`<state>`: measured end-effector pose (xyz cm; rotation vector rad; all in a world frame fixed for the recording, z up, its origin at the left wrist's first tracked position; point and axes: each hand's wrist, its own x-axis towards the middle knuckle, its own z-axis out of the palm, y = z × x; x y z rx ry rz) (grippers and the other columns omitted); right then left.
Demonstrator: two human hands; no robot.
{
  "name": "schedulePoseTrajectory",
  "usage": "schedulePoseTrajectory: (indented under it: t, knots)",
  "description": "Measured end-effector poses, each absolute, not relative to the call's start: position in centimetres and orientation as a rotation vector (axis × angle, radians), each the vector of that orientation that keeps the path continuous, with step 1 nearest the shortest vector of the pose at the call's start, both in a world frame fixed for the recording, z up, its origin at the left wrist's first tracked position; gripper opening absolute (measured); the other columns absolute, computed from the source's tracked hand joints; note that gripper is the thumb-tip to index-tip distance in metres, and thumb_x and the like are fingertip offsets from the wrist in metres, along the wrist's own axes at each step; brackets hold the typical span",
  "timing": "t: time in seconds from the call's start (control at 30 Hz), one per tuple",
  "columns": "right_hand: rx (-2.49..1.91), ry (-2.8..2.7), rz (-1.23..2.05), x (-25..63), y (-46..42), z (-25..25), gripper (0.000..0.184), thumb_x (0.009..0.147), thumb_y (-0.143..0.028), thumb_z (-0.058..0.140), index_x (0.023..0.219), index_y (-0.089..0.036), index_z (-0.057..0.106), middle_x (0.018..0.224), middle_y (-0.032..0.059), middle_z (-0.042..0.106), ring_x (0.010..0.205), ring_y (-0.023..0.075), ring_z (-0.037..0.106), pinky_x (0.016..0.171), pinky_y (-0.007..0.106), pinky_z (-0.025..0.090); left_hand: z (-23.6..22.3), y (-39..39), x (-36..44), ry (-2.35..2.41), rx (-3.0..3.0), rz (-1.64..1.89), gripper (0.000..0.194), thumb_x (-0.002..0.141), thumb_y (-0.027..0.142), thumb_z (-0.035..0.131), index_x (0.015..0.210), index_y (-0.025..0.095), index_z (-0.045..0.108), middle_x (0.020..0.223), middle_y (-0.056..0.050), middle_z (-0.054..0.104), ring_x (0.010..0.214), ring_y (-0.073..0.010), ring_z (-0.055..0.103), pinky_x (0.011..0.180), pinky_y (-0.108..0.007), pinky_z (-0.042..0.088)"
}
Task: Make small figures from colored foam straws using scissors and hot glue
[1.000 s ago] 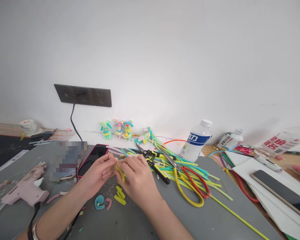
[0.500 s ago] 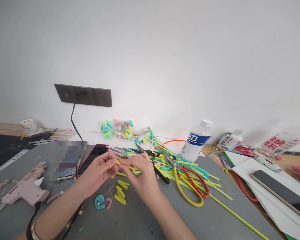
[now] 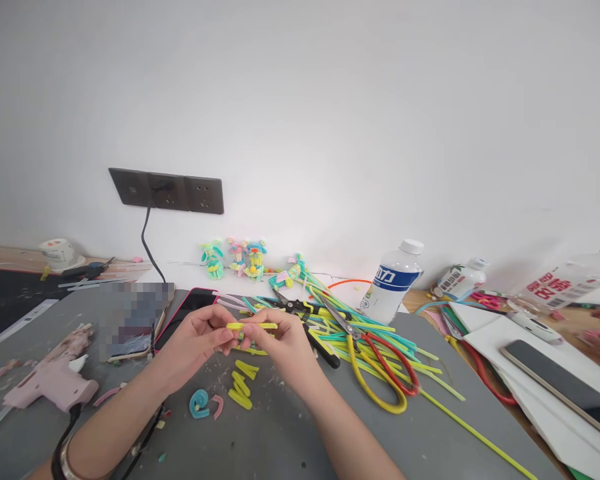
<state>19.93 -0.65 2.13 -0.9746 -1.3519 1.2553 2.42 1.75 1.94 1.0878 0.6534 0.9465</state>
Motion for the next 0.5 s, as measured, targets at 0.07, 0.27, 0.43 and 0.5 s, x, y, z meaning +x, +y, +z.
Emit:
schedulePoseTrajectory:
  t: [0.07, 0.27, 0.43, 0.5]
  knots:
    - [-0.966, -1.320, 1.345, 19.99, -0.62, 2.21, 0.033, 0.077, -0.049, 0.076, 0.069, -0.019, 0.066, 0.061, 0.0006, 0.066, 0.059, 0.0144, 0.058, 0.059, 0.027, 0.044, 2.07, 1.73, 2.34, 0.637, 1.086, 0.918, 0.024, 0.069, 0.035, 0.085, 0.074, 0.016, 0.070, 0.069, -0.003, 0.069, 0.065, -0.0136, 0.061, 0.056, -0.022, 0.046]
    - [-0.959, -1.305, 1.365, 20.06, -0.58, 2.24, 0.038, 0.072, -0.050, 0.080, 0.065, -0.018, 0.059, 0.057, -0.0038, 0.055, 0.054, 0.0106, 0.047, 0.056, 0.025, 0.038, 1.89, 1.94, 2.08, 0.701, 1.127, 0.926, 0.028, 0.071, 0.038, 0.084, 0.070, 0.016, 0.068, 0.062, -0.001, 0.065, 0.060, -0.0117, 0.057, 0.053, -0.021, 0.043]
    - [-1.003, -1.305, 1.295, 20.05, -0.27, 1.99, 0.041, 0.076, -0.056, 0.074, 0.068, -0.019, 0.056, 0.055, -0.0046, 0.050, 0.053, 0.0111, 0.042, 0.054, 0.025, 0.034, 1.82, 1.94, 2.17, 0.799, 1.146, 0.952, 0.030, 0.074, 0.042, 0.081, 0.072, 0.016, 0.064, 0.061, -0.001, 0.064, 0.059, -0.0117, 0.056, 0.053, -0.020, 0.042]
    - [-0.998, -1.323, 1.251, 20.20, -0.12, 1.89, 0.042, 0.080, -0.058, 0.069, 0.069, -0.020, 0.056, 0.055, -0.0044, 0.049, 0.054, 0.0116, 0.042, 0.055, 0.025, 0.034, 1.96, 1.87, 2.17, 0.795, 1.134, 0.923, 0.031, 0.074, 0.041, 0.080, 0.072, 0.017, 0.062, 0.066, -0.001, 0.065, 0.063, -0.0127, 0.059, 0.054, -0.021, 0.045]
